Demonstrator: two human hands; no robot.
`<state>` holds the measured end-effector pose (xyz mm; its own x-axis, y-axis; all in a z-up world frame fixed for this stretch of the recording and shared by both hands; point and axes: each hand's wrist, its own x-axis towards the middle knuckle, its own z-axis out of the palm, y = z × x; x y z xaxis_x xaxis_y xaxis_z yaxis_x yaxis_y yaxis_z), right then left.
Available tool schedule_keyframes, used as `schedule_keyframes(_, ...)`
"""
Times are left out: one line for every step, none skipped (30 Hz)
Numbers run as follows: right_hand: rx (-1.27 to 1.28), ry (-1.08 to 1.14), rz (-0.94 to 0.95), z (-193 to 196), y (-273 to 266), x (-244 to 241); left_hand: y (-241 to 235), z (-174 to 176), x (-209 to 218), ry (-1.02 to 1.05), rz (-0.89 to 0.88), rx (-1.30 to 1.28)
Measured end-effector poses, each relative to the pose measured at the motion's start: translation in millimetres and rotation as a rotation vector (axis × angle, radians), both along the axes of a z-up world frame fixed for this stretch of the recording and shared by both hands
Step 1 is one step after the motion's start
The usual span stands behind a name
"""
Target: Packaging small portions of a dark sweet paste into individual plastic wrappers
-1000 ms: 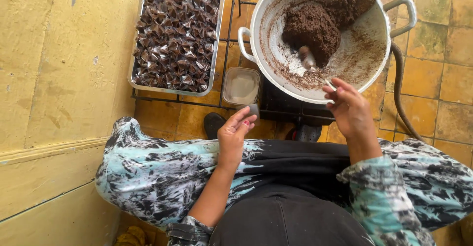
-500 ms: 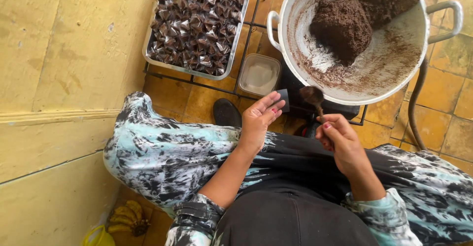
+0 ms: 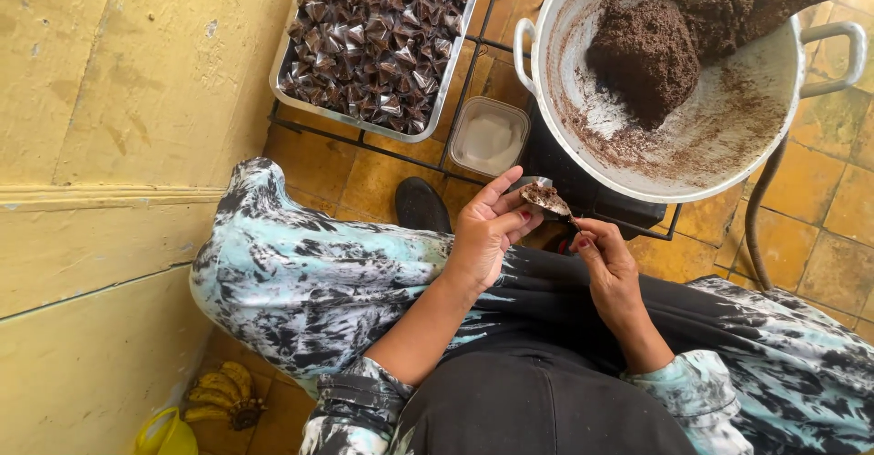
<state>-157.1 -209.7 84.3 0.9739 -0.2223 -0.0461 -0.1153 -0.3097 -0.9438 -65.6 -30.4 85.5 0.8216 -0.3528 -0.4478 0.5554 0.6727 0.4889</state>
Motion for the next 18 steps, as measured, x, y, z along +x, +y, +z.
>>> schedule_keyframes(0.009,-0.024,-0.003,-3,0,-1,0,3,0,0.021,0.01,-0.043)
schedule_keyframes(0.011,-0.026,-0.007,-8,0,-3,1,3,-1,0.019,0.006,-0.041)
schedule_keyframes(0.057,-0.031,-0.013,-12,0,-5,1,3,-2,0.041,0.013,-0.075)
schedule_keyframes(0.104,-0.038,-0.021,-17,1,-7,2,3,-3,0.062,0.018,-0.108)
schedule_keyframes(0.107,-0.041,-0.027,-21,1,-7,2,3,-2,0.059,0.013,-0.104)
schedule_keyframes(0.145,-0.038,-0.037,-25,2,-9,3,2,-2,0.056,0.019,-0.113)
schedule_keyframes(0.183,-0.035,-0.047,-29,3,-12,3,1,-3,0.052,0.026,-0.122)
schedule_keyframes(0.188,-0.038,-0.055,-32,3,-13,3,0,-4,0.05,0.017,-0.117)
schedule_keyframes(0.206,-0.044,-0.059,-34,4,-13,4,-2,-4,0.044,0.02,-0.106)
schedule_keyframes(0.224,-0.05,-0.062,-36,4,-14,3,-4,-4,0.038,0.022,-0.096)
schedule_keyframes(0.227,-0.053,-0.071,-38,5,-14,4,-4,-3,0.036,0.013,-0.092)
schedule_keyframes(0.255,-0.051,-0.085,-39,6,-15,5,-4,-3,0.033,0.018,-0.087)
schedule_keyframes(0.283,-0.05,-0.098,-41,7,-16,5,-5,-3,0.03,0.023,-0.082)
schedule_keyframes(0.286,-0.053,-0.105,-42,7,-15,5,-7,-3,0.028,0.016,-0.079)
schedule_keyframes(0.292,-0.049,-0.116,-43,8,-15,5,-8,-3,0.016,0.021,-0.056)
schedule_keyframes(0.296,-0.045,-0.126,-44,8,-15,5,-10,-3,0.004,0.025,-0.035)
schedule_keyframes(0.297,-0.049,-0.132,-42,8,-16,5,-9,-4,0.001,0.019,-0.034)
schedule_keyframes(0.3,-0.051,-0.145,-41,8,-15,5,-9,-3,-0.002,0.023,0.006)
